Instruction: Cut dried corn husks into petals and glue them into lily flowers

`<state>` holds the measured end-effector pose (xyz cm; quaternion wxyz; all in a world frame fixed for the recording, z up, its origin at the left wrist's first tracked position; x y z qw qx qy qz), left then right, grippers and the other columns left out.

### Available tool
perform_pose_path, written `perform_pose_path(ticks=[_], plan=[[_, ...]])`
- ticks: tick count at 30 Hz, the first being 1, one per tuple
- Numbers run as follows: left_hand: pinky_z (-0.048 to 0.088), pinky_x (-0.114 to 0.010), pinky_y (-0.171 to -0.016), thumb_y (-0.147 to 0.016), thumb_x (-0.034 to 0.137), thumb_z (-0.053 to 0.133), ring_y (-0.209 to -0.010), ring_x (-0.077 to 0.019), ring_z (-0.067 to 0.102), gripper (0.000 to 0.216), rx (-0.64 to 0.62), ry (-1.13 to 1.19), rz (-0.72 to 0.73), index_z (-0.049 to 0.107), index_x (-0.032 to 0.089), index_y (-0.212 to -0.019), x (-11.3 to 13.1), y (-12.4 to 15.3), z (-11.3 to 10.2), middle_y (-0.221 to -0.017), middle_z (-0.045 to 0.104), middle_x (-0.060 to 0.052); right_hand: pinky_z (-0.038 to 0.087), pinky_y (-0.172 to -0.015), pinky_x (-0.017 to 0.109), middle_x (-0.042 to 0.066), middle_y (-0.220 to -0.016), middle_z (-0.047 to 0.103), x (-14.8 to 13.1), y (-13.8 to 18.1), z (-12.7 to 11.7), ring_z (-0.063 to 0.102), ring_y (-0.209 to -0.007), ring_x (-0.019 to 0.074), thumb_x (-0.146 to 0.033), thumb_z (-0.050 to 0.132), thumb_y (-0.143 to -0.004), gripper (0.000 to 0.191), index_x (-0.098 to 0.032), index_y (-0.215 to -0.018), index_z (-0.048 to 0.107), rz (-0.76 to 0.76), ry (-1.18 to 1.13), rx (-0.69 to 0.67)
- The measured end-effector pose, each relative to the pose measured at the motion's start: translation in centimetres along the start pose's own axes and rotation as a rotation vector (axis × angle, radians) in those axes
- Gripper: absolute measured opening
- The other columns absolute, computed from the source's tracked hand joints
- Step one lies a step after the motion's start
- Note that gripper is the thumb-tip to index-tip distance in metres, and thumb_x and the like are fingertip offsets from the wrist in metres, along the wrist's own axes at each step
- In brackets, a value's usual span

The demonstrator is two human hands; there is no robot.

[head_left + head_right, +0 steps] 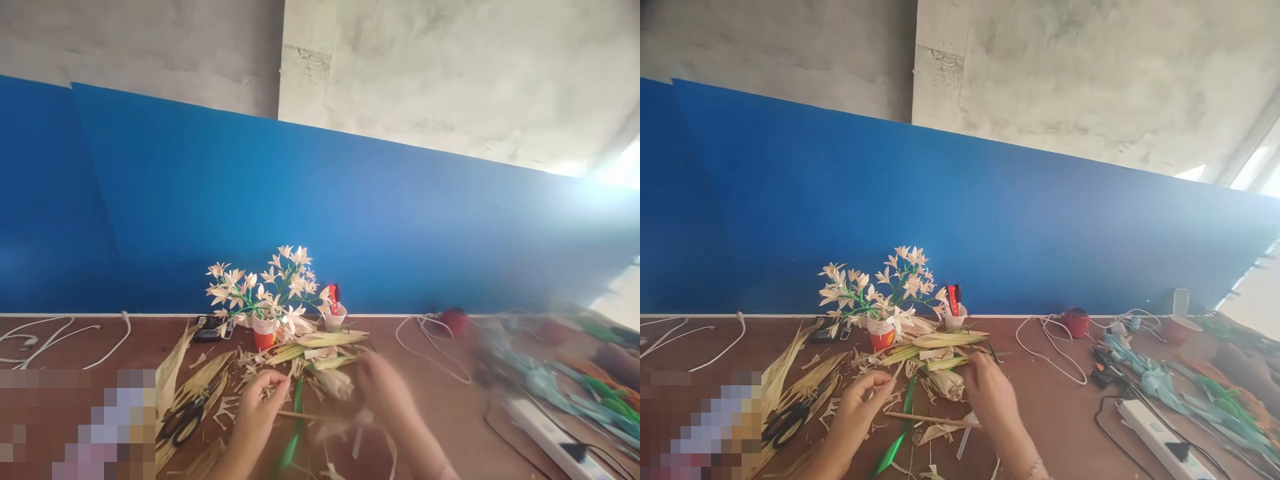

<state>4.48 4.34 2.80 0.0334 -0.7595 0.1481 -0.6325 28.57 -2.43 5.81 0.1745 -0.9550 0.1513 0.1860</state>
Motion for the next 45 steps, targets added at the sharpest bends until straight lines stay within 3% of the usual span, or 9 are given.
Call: perform_pose_path(ticks=[5, 10, 15, 19, 23, 26, 34, 39, 45], plan=[[0.045, -0.025, -0.059, -0.073, 0.047, 0.062, -0.064, -0.0172, 0.057, 0.029, -0.039, 0.126, -0.222, 0.067, 0.018, -0.072, -0.9, 0.4, 0.4, -0.068, 0.065, -0.001, 0.037, -0.067, 0.03, 0.009, -0.094, 0.061, 6.2, 1.7, 1.3, 0.059, -0.088, 0.025, -0.014, 0.05, -0.073, 0.027, -0.023, -0.097, 0.06, 0.124, 0.331, -0.109], [0.044, -0.025, -0.059, -0.066, 0.051, 0.065, -0.061, -0.0157, 0.054, 0.033, -0.022, 0.21, -0.268, 0.067, 0.018, -0.069, -1.4, 0.3, 0.7, -0.06, 0.059, 0.001, 0.037, -0.072, 0.032, 0.011, -0.1, 0.058, 6.0, 2.5, 1.7, 0.057, -0.097, 0.0266, -0.008, 0.047, -0.071, 0.042, -0.023, -0.109, 0.055, 0.161, 0.397, -0.098], [0.043, -0.025, -0.056, -0.062, 0.055, 0.066, -0.058, -0.0152, 0.053, 0.037, -0.017, 0.233, -0.283, 0.066, 0.018, -0.065, -2.3, 0.1, 0.9, -0.058, 0.058, 0.001, 0.038, -0.069, 0.033, 0.012, -0.097, 0.059, 5.8, 2.2, 1.5, 0.061, -0.088, 0.0257, -0.004, 0.042, -0.071, 0.036, -0.019, -0.1, 0.058, 0.196, 0.356, -0.173], [0.042, -0.024, -0.056, -0.066, 0.053, 0.064, -0.059, -0.0157, 0.053, 0.036, -0.009, 0.218, -0.267, 0.066, 0.018, -0.069, -2.1, 0.1, 0.7, -0.059, 0.058, 0.001, 0.042, -0.067, 0.032, 0.011, -0.097, 0.06, 5.6, 1.8, -0.3, 0.062, -0.082, 0.0249, -0.019, 0.046, -0.073, 0.03, -0.02, -0.101, 0.056, 0.201, 0.058, 0.007], [0.043, -0.025, -0.058, -0.067, 0.052, 0.063, -0.061, -0.0168, 0.054, 0.034, -0.002, 0.145, -0.262, 0.066, 0.018, -0.067, -1.8, 0.1, 0.5, -0.06, 0.059, 0.0, 0.045, -0.063, 0.031, 0.005, -0.078, 0.065, 3.1, 1.8, -0.6, 0.06, -0.071, 0.0237, -0.037, 0.059, -0.068, 0.025, -0.021, -0.088, 0.059, 0.107, -0.449, 0.05], [0.043, -0.025, -0.059, -0.068, 0.052, 0.062, -0.06, -0.0162, 0.053, 0.034, 0.016, 0.117, -0.246, 0.065, 0.019, -0.066, -1.9, 0.1, 0.4, -0.061, 0.06, 0.001, 0.039, -0.052, 0.028, 0.0, -0.058, 0.056, -0.3, 1.9, 0.4, 0.051, -0.055, 0.0183, -0.046, 0.063, -0.069, 0.025, -0.021, -0.066, 0.058, 0.039, -0.724, 0.038], [0.044, -0.025, -0.056, -0.072, 0.046, 0.06, -0.062, -0.0183, 0.056, 0.028, -0.074, 0.044, -0.155, 0.065, 0.019, -0.065, -0.9, 0.5, 0.9, -0.062, 0.061, -0.001, 0.043, -0.059, 0.028, 0.001, -0.07, 0.057, -7.5, 0.9, 2.8, 0.051, -0.061, 0.0152, -0.038, 0.071, -0.07, 0.025, -0.019, -0.074, 0.055, -0.055, -0.973, 0.027], [0.047, -0.029, -0.069, -0.075, 0.036, 0.058, -0.072, -0.0215, 0.061, 0.022, -0.076, -0.057, -0.036, 0.067, 0.018, -0.066, 0.2, 0.7, 0.8, -0.069, 0.066, -0.004, 0.041, -0.054, 0.026, -0.001, -0.066, 0.054, -8.8, 0.8, 3.1, 0.048, -0.057, 0.0131, -0.035, 0.07, -0.07, 0.026, -0.019, -0.075, 0.051, 0.063, -1.061, -0.049], [0.047, -0.029, -0.069, -0.078, 0.034, 0.057, -0.072, -0.0217, 0.063, 0.022, -0.072, -0.086, 0.016, 0.07, 0.019, -0.069, 0.2, 0.6, 0.7, -0.07, 0.068, -0.004, 0.04, -0.054, 0.025, -0.003, -0.063, 0.05, -8.3, 0.5, 2.9, 0.046, -0.056, 0.0126, -0.033, 0.068, -0.071, 0.024, -0.02, -0.071, 0.048, 0.104, -0.994, 0.002]])
Point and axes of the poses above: each hand's wrist, its own y-axis away from the middle knuckle, its own z-axis out of the palm, x = y × z, the point moved 6 cm from there along -y, towards the middle knuckle
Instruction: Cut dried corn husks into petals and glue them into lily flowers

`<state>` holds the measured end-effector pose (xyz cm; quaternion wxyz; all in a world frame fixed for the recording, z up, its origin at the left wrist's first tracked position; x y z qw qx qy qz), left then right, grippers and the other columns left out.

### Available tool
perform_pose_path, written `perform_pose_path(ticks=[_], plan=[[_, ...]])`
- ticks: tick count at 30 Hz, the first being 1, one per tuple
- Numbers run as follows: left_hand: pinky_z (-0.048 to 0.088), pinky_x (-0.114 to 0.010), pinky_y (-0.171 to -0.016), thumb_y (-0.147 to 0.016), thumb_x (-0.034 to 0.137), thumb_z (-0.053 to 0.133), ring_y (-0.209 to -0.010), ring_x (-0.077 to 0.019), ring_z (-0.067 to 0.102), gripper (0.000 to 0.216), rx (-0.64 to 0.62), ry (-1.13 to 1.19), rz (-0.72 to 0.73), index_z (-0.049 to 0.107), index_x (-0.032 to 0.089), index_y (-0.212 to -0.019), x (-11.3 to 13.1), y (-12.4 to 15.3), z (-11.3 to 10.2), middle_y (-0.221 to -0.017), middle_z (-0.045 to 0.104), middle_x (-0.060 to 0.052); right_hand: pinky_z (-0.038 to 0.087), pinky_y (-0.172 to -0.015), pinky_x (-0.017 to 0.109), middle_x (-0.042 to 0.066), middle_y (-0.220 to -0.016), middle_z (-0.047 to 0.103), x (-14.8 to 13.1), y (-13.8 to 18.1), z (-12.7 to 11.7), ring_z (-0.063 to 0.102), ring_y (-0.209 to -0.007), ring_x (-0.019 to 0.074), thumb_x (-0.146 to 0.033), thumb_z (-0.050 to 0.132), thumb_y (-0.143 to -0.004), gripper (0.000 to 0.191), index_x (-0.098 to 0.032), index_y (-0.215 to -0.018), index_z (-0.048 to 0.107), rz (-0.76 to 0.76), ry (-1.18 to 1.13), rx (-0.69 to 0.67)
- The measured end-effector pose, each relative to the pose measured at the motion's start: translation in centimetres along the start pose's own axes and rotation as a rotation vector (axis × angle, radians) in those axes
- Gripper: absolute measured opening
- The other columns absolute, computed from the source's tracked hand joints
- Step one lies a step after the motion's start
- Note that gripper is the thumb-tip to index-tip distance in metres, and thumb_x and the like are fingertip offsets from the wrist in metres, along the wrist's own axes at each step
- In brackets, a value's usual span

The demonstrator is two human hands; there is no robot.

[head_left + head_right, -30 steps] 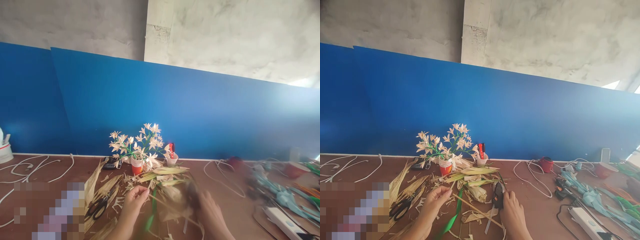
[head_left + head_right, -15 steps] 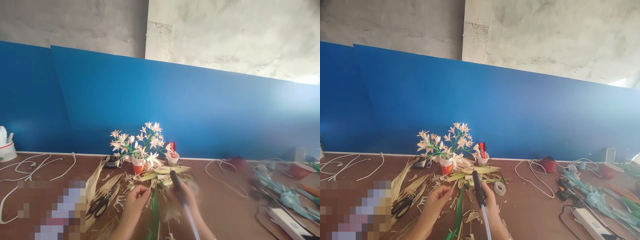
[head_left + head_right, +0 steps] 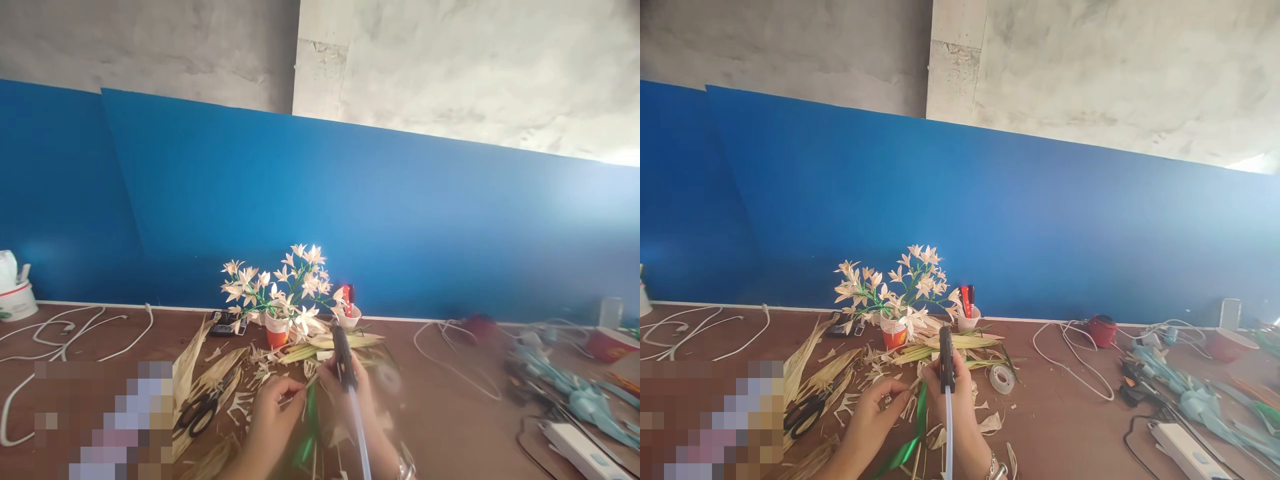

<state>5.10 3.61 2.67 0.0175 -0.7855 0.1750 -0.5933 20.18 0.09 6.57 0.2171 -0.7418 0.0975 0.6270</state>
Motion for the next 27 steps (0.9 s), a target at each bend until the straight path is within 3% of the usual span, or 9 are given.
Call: perform_pose_path(ticks=[5, 9, 12, 16, 19, 22, 27], plan=[[0.048, -0.029, -0.067, -0.076, 0.041, 0.059, -0.07, -0.0218, 0.062, 0.026, 0.017, 0.037, -0.058, 0.069, 0.019, -0.067, -0.2, 0.0, -0.2, -0.068, 0.067, -0.004, 0.041, -0.056, 0.026, -0.002, -0.064, 0.053, 0.7, -0.6, -0.3, 0.049, -0.058, 0.0137, -0.034, 0.066, -0.074, 0.021, -0.02, -0.072, 0.051, -0.061, 0.095, 0.005], [0.049, -0.03, -0.067, -0.073, 0.046, 0.059, -0.07, -0.0222, 0.062, 0.03, 0.068, 0.135, -0.157, 0.068, 0.018, -0.07, -1.0, -0.4, -0.6, -0.07, 0.068, -0.003, 0.043, -0.058, 0.027, 0.001, -0.068, 0.057, 0.6, -1.5, -1.1, 0.052, -0.061, 0.0156, -0.04, 0.058, -0.08, 0.022, -0.019, -0.073, 0.059, -0.316, 0.191, -0.033], [0.049, -0.03, -0.067, -0.071, 0.049, 0.06, -0.07, -0.0225, 0.062, 0.032, 0.106, 0.163, -0.18, 0.068, 0.017, -0.071, -1.7, -0.7, -0.9, -0.069, 0.068, -0.004, 0.042, -0.053, 0.026, 0.001, -0.064, 0.055, 1.0, -1.9, -1.0, 0.048, -0.057, 0.0142, -0.044, 0.059, -0.078, 0.029, -0.019, -0.063, 0.057, -0.437, 0.227, -0.169], [0.048, -0.03, -0.067, -0.071, 0.05, 0.059, -0.068, -0.0224, 0.061, 0.034, 0.128, 0.188, -0.189, 0.068, 0.017, -0.072, -2.1, -0.8, -1.1, -0.067, 0.067, -0.004, 0.04, -0.051, 0.024, 0.002, -0.067, 0.056, 1.8, -1.6, 0.1, 0.05, -0.059, 0.0138, -0.041, 0.06, -0.078, 0.029, -0.018, -0.062, 0.059, -0.382, 0.33, -0.395], [0.048, -0.03, -0.067, -0.071, 0.051, 0.059, -0.069, -0.0226, 0.061, 0.035, 0.142, 0.187, -0.201, 0.068, 0.018, -0.071, -1.9, -0.7, -1.2, -0.067, 0.067, -0.004, 0.04, -0.054, 0.024, 0.002, -0.072, 0.057, 1.6, -1.0, 0.6, 0.052, -0.063, 0.0143, -0.03, 0.061, -0.076, 0.018, -0.017, -0.064, 0.06, -0.362, 0.436, -0.494], [0.048, -0.03, -0.067, -0.07, 0.051, 0.059, -0.069, -0.0228, 0.061, 0.035, 0.148, 0.181, -0.21, 0.068, 0.018, -0.071, -1.6, -0.7, -1.2, -0.067, 0.067, -0.004, 0.04, -0.056, 0.024, 0.003, -0.074, 0.058, 1.1, -0.8, 0.8, 0.052, -0.063, 0.014, -0.02, 0.06, -0.073, 0.01, -0.016, -0.064, 0.06, -0.345, 0.486, -0.52], [0.048, -0.03, -0.068, -0.072, 0.048, 0.058, -0.07, -0.0225, 0.061, 0.032, 0.14, 0.191, -0.209, 0.068, 0.018, -0.07, -1.4, -0.8, -1.1, -0.067, 0.067, -0.004, 0.043, -0.058, 0.024, 0.003, -0.077, 0.059, 0.9, -0.7, 0.9, 0.053, -0.064, 0.0139, -0.018, 0.06, -0.072, 0.008, -0.016, -0.064, 0.06, -0.314, 0.457, -0.507]])
Point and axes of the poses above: each hand's wrist, its own y-axis away from the middle knuckle, its own z-axis out of the palm, x = y × z, the point moved 6 cm from there along -y, towards the middle knuckle
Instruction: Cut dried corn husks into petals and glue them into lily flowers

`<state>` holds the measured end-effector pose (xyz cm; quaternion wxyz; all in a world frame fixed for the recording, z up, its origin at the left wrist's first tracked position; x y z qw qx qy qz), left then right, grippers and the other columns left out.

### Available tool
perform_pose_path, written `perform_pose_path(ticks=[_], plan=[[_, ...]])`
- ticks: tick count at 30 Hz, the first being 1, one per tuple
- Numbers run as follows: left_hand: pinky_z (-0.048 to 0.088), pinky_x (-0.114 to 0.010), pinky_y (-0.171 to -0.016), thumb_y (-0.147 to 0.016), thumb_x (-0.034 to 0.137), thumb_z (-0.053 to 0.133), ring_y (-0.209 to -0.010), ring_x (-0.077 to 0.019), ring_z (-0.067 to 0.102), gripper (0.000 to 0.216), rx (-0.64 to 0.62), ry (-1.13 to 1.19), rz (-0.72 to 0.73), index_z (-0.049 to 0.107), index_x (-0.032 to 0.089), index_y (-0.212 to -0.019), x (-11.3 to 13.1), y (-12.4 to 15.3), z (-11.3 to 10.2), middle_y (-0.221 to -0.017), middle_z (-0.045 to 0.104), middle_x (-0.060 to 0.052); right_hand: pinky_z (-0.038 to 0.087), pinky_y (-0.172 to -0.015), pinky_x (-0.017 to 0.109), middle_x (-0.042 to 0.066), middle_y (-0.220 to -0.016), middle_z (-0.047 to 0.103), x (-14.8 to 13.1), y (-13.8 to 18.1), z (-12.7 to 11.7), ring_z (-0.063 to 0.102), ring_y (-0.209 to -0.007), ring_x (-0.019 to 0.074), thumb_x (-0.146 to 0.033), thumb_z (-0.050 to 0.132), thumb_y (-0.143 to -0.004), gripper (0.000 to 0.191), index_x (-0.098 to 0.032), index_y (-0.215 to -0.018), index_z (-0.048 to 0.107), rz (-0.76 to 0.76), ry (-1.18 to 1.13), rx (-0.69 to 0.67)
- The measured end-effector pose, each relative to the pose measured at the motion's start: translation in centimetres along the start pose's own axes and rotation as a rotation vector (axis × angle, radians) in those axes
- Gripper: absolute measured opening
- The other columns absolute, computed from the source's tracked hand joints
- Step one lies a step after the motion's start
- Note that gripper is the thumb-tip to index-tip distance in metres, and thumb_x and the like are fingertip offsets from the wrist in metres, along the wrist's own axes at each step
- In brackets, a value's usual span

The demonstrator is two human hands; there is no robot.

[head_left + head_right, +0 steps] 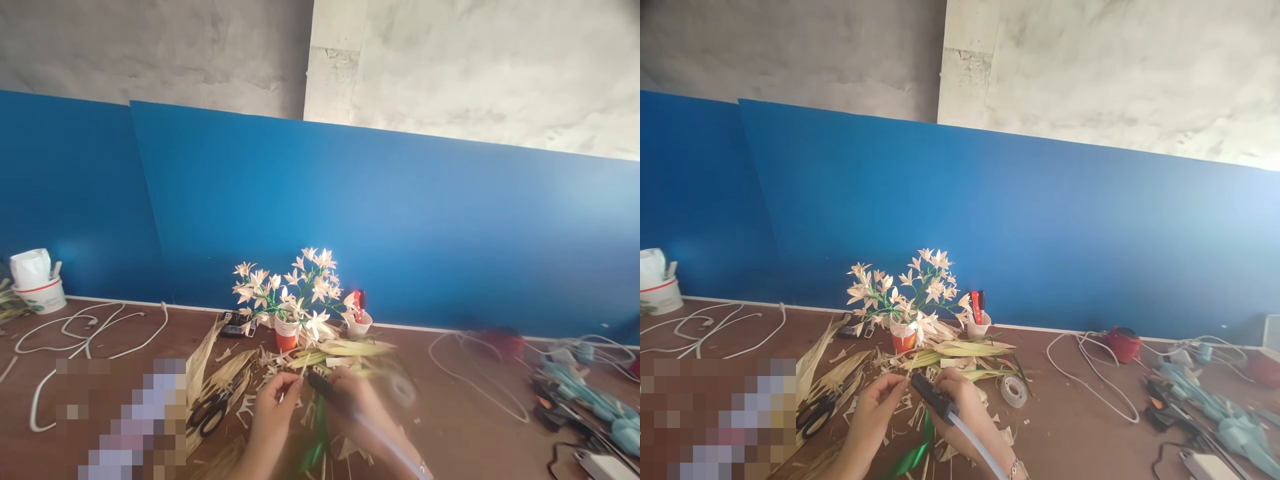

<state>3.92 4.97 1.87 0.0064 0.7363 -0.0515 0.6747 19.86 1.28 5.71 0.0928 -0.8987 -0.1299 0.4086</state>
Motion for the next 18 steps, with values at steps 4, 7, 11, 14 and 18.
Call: perform_pose_path(ticks=[4, 7, 11, 14, 18], plan=[[0.048, -0.029, -0.069, -0.072, 0.048, 0.058, -0.071, -0.0225, 0.061, 0.031, -0.002, -0.001, -0.002, 0.068, 0.018, -0.071, -0.1, 0.1, 0.0, -0.069, 0.067, -0.004, 0.043, -0.059, 0.025, 0.003, -0.075, 0.059, 0.3, 0.0, 0.2, 0.054, -0.065, 0.015, -0.019, 0.059, -0.072, 0.008, -0.017, -0.065, 0.06, 0.009, -0.022, 0.016], [0.047, -0.03, -0.069, -0.072, 0.047, 0.058, -0.071, -0.0225, 0.061, 0.031, -0.005, -0.002, -0.008, 0.067, 0.018, -0.072, 0.0, 0.2, 0.0, -0.069, 0.067, -0.004, 0.043, -0.058, 0.024, 0.003, -0.074, 0.058, 0.4, 0.0, 0.2, 0.054, -0.065, 0.0147, -0.02, 0.059, -0.073, 0.011, -0.017, -0.063, 0.058, 0.006, -0.045, 0.046], [0.048, -0.031, -0.07, -0.071, 0.047, 0.058, -0.071, -0.0232, 0.061, 0.031, -0.006, -0.013, -0.023, 0.068, 0.018, -0.072, 0.3, 0.3, -0.2, -0.07, 0.067, -0.004, 0.042, -0.057, 0.024, 0.002, -0.074, 0.057, -0.1, 0.1, 0.2, 0.053, -0.061, 0.0134, -0.015, 0.058, -0.069, 0.009, -0.017, -0.062, 0.055, 0.008, -0.006, -0.001], [0.048, -0.031, -0.07, -0.071, 0.047, 0.058, -0.071, -0.0235, 0.061, 0.031, -0.002, -0.007, -0.017, 0.068, 0.018, -0.072, 0.4, 0.3, -0.2, -0.069, 0.067, -0.004, 0.041, -0.057, 0.024, 0.001, -0.072, 0.056, -0.5, 0.2, 0.0, 0.052, -0.06, 0.0131, -0.012, 0.057, -0.068, 0.009, -0.018, -0.062, 0.053, 0.022, 0.02, -0.004], [0.048, -0.03, -0.07, -0.072, 0.046, 0.058, -0.071, -0.0229, 0.061, 0.03, 0.0, 0.003, 0.005, 0.067, 0.018, -0.072, 0.5, 0.4, -0.1, -0.069, 0.067, -0.004, 0.039, -0.056, 0.023, 0.001, -0.072, 0.056, -0.6, 0.3, -0.1, 0.051, -0.061, 0.0129, -0.011, 0.056, -0.068, 0.008, -0.017, -0.063, 0.054, 0.033, 0.022, -0.01]])
Point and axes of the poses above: each hand's wrist, its own y-axis away from the middle knuckle, its own z-axis out of the palm, x = y × z, the point moved 6 cm from there along -y, towards the middle knuckle
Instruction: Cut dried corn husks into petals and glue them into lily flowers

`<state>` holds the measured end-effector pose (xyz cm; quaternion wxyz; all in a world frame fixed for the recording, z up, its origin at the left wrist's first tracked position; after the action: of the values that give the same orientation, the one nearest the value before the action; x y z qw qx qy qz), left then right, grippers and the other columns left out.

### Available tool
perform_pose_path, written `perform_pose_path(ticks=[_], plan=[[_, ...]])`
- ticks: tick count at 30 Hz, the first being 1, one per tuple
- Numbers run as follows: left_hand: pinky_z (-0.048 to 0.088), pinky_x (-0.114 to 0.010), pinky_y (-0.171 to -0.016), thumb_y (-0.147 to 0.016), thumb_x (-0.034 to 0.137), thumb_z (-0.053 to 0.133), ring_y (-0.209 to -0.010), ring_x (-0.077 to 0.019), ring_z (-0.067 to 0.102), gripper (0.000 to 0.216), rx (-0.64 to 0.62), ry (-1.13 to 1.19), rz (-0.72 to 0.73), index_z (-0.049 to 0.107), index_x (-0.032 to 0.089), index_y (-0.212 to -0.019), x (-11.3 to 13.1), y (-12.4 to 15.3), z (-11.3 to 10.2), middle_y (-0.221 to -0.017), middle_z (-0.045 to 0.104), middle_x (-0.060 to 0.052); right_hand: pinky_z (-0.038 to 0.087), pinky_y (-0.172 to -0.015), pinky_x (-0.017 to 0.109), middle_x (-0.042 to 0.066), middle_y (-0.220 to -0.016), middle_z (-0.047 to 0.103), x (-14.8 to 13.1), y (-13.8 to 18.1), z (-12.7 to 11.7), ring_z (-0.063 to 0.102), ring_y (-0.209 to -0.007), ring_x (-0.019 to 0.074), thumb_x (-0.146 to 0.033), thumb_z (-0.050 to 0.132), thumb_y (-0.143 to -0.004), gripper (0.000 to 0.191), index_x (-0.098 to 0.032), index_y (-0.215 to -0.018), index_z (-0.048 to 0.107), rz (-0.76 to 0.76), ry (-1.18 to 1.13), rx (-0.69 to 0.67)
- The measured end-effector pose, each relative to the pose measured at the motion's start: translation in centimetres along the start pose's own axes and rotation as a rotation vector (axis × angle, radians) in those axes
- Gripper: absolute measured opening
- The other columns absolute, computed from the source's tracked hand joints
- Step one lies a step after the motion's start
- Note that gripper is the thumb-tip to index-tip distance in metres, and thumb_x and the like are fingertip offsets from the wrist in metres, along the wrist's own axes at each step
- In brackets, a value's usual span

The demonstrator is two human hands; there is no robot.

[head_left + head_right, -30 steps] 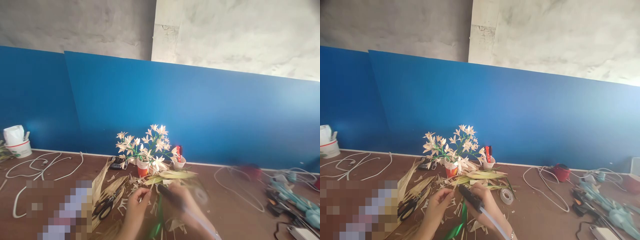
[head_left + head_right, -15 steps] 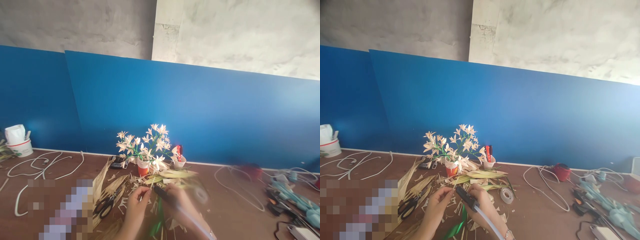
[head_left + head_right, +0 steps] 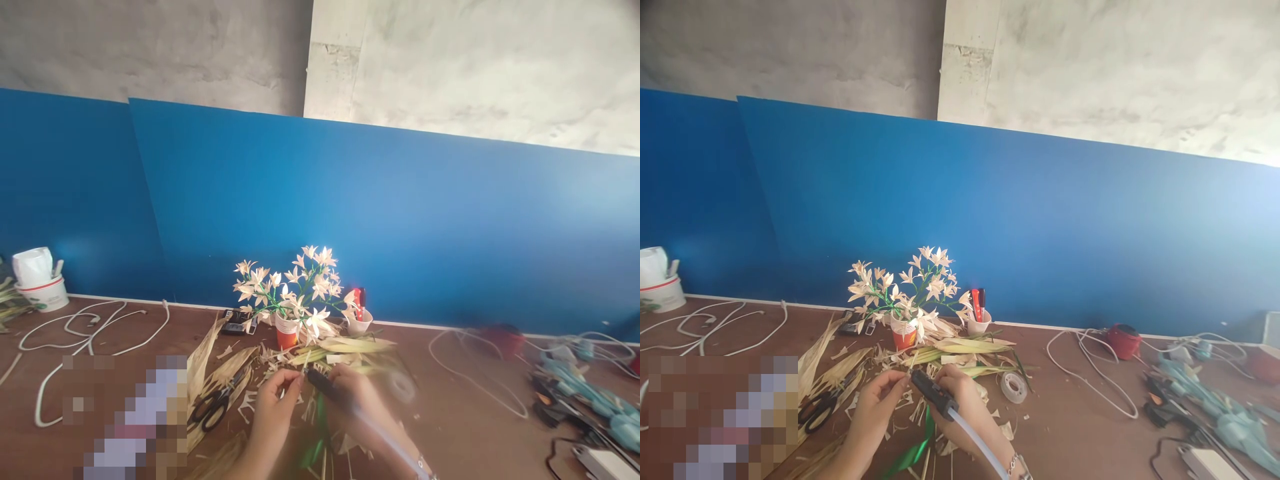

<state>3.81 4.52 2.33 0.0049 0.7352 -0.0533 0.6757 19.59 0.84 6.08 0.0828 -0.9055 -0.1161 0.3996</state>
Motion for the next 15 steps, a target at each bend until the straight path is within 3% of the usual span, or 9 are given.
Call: perform_pose_path(ticks=[15], plan=[[0.048, -0.03, -0.068, -0.073, 0.05, 0.058, -0.07, -0.0227, 0.061, 0.034, 0.004, -0.009, 0.003, 0.069, 0.018, -0.073, -0.18, -0.08, -0.15, -0.069, 0.067, -0.004, 0.04, -0.056, 0.023, 0.001, -0.072, 0.055, -0.28, -0.14, 0.04, 0.051, -0.061, 0.013, -0.008, 0.055, -0.067, 0.011, -0.017, -0.063, 0.054, -0.024, 0.0, -0.007]])
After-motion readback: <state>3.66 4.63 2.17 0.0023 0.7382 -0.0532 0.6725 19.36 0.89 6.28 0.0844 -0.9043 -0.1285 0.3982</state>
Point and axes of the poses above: each hand's wrist, its own y-axis away from the middle knuckle, its own z-axis out of the palm, x = y × z, the point moved 6 cm from there along -y, towards the middle knuckle
